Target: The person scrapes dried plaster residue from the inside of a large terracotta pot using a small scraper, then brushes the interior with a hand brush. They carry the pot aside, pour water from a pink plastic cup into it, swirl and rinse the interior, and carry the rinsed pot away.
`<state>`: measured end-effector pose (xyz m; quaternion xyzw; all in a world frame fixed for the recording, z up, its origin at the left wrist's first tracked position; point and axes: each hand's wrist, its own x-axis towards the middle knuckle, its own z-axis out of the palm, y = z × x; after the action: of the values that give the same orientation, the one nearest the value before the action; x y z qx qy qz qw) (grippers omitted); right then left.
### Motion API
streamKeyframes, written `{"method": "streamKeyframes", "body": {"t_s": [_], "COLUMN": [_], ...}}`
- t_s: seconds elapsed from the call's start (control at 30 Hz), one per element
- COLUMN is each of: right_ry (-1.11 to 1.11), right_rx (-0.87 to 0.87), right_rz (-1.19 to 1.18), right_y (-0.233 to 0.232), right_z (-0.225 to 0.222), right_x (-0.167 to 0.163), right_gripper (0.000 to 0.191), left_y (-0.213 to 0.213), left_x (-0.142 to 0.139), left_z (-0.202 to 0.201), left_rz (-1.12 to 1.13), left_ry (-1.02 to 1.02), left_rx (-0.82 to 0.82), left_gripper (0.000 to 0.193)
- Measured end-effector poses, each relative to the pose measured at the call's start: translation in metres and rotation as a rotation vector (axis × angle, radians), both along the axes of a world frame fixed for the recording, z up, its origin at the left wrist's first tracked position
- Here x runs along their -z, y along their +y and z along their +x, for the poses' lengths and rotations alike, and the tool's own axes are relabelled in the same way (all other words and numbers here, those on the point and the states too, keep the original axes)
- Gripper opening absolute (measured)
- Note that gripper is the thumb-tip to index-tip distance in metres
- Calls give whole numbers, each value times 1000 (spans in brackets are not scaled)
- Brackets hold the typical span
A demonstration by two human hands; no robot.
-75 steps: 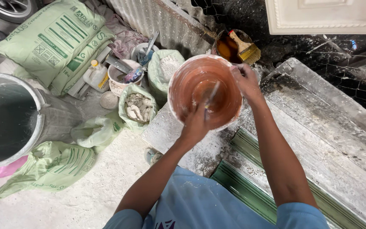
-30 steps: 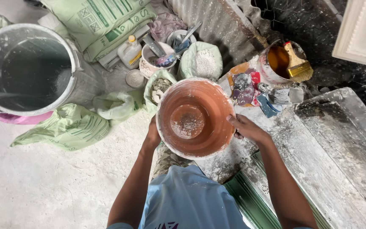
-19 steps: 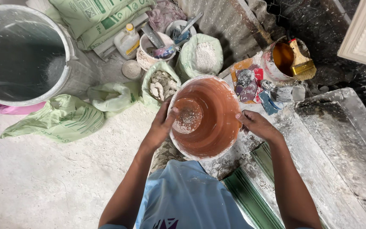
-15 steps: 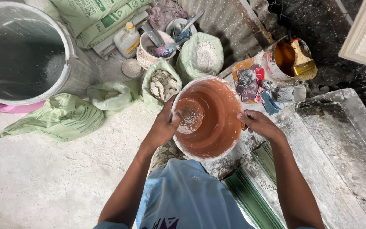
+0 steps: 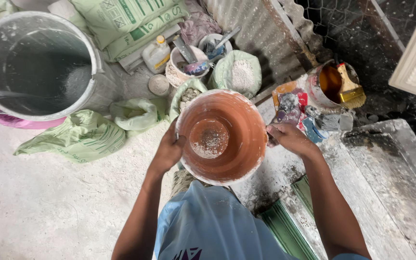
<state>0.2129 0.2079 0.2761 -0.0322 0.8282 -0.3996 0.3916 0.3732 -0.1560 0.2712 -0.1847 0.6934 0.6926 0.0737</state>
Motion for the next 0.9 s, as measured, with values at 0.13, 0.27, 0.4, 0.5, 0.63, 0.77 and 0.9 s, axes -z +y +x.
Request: {"method": "streamKeyframes", "body": {"t_s": [0.13,0.27,0.4,0.5,0.63,0.77,0.9], "right_ry": [-175,-18,130,226,276,268,-79], "right_rx": [53,-29,-49,-64,-29,41,475], "right_rz": [-420,-352,-104,139,71,164,-454], "right_y": [-27,-94,-166,-188,-170,-126,-71], "right_z": [-31,-59,-72,-68,-59,-43,-7], "right_x": [22,61,81,81,87,90,71], "right_gripper": [34,30,41,62,60,58,75], "left_y": [-45,-81,-102,-107,-102,-86,-51], "left_x": [6,1,-8,-11,-6,4,14], "left_z": [7,19,33,39,31,1,-44], "left_rz": [56,177,16,-20,7,136,167], "left_ry": [151,236,587,634,532,389,321], "left_rx": [-219,-487,-454,-452,-465,-443,-253], "left_gripper": [66,58,56,54,56,54,48]}}
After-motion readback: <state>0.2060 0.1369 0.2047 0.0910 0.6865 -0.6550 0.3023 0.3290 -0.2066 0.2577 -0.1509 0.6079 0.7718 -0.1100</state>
